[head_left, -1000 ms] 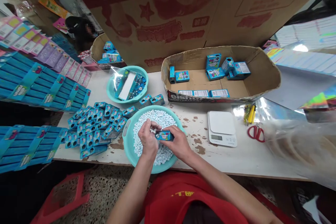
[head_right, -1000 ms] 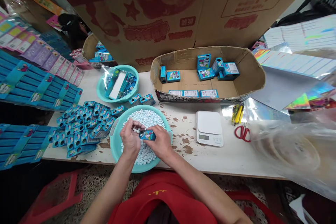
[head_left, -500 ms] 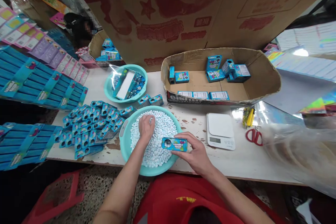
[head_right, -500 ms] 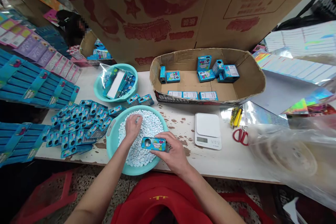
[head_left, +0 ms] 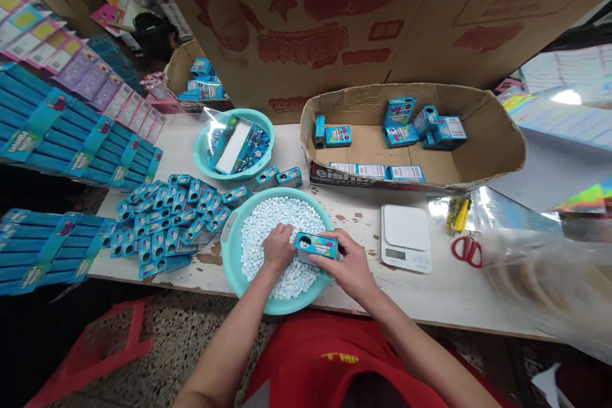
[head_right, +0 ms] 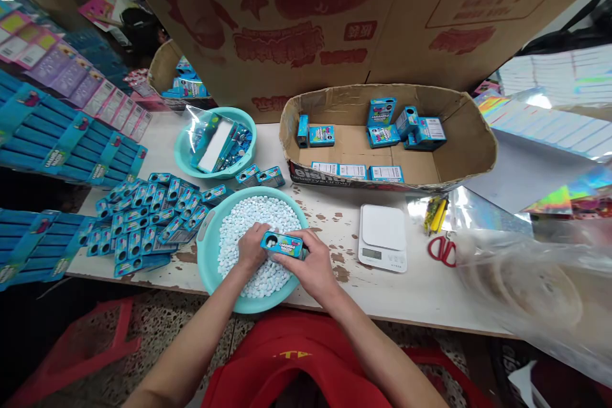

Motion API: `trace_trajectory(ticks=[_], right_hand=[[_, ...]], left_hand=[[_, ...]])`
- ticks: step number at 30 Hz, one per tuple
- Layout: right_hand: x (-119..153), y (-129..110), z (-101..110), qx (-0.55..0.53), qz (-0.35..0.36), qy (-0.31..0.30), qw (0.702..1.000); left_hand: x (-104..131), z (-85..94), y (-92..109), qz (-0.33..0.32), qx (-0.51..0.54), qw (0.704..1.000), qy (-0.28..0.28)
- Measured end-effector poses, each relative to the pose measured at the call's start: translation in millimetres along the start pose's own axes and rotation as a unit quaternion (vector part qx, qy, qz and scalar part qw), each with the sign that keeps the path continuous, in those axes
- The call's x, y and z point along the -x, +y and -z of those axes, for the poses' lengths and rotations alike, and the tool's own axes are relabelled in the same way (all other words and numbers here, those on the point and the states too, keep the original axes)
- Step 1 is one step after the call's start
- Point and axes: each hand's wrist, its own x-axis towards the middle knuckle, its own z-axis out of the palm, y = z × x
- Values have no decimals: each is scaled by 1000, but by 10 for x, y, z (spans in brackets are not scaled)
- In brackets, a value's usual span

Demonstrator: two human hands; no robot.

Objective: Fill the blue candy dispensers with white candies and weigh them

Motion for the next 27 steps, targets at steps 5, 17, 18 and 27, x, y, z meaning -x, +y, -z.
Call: trace_trajectory(ticks=[5,17,18,27], right_hand=[[-43,83,-117,72,46,-8,996],[-65,21,-426,192,110,-68,973],[-66,-4,-425,199,109,-65,972],[-146,-20,-380,205,93,-84,971]], left_hand=[[33,284,33,224,383,895,54],[38,811,474,262,719,622,168],[31,811,478,270,711,624,179],[-41,809,556,249,679,665,187]])
